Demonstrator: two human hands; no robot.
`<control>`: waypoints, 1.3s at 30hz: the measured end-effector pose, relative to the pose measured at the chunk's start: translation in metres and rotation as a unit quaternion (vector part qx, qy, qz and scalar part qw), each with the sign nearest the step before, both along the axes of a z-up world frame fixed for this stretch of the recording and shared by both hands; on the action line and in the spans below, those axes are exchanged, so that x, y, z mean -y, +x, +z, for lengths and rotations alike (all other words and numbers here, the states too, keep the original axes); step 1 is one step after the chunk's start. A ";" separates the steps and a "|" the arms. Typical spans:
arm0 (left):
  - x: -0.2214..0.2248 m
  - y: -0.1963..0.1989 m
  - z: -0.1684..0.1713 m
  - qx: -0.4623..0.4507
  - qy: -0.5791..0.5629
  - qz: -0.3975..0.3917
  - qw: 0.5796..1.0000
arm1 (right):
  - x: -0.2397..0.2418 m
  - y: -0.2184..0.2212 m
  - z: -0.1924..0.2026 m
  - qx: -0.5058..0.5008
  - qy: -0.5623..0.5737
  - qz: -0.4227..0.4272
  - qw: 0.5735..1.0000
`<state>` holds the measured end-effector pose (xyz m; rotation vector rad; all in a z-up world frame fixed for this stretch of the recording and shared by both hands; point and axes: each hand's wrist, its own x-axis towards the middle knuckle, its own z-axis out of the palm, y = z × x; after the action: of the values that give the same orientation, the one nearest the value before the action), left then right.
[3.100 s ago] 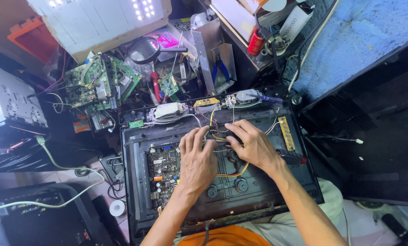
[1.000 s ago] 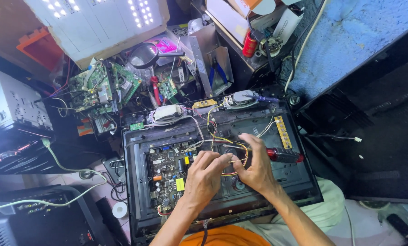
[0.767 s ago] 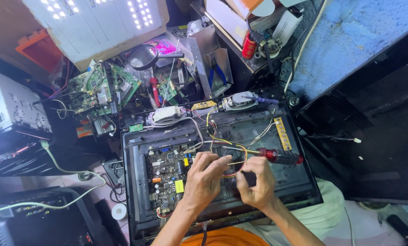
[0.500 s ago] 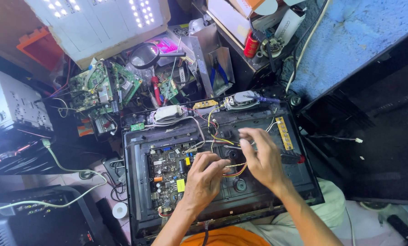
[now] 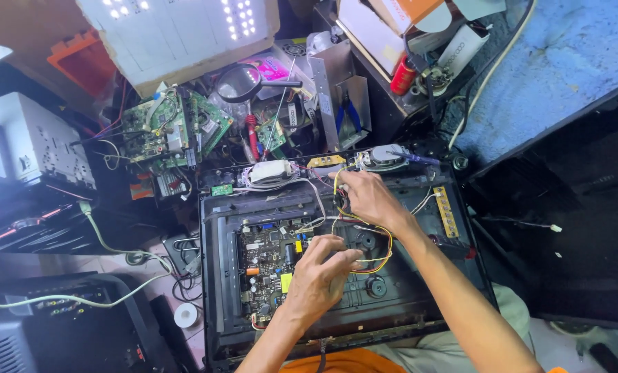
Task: Repairing or inspecting the internal circuit board and wiring of a television.
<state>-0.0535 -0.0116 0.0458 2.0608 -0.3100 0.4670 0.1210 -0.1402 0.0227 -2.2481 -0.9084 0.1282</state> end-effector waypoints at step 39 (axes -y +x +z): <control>-0.027 0.013 0.053 -0.117 -0.116 0.079 0.983 | 0.003 -0.150 0.041 -0.224 0.239 -0.070 0.942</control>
<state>-0.0401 0.0151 0.0987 1.8955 0.0477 0.3327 -0.0292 -0.1427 0.0638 -1.7188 -0.4676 0.3057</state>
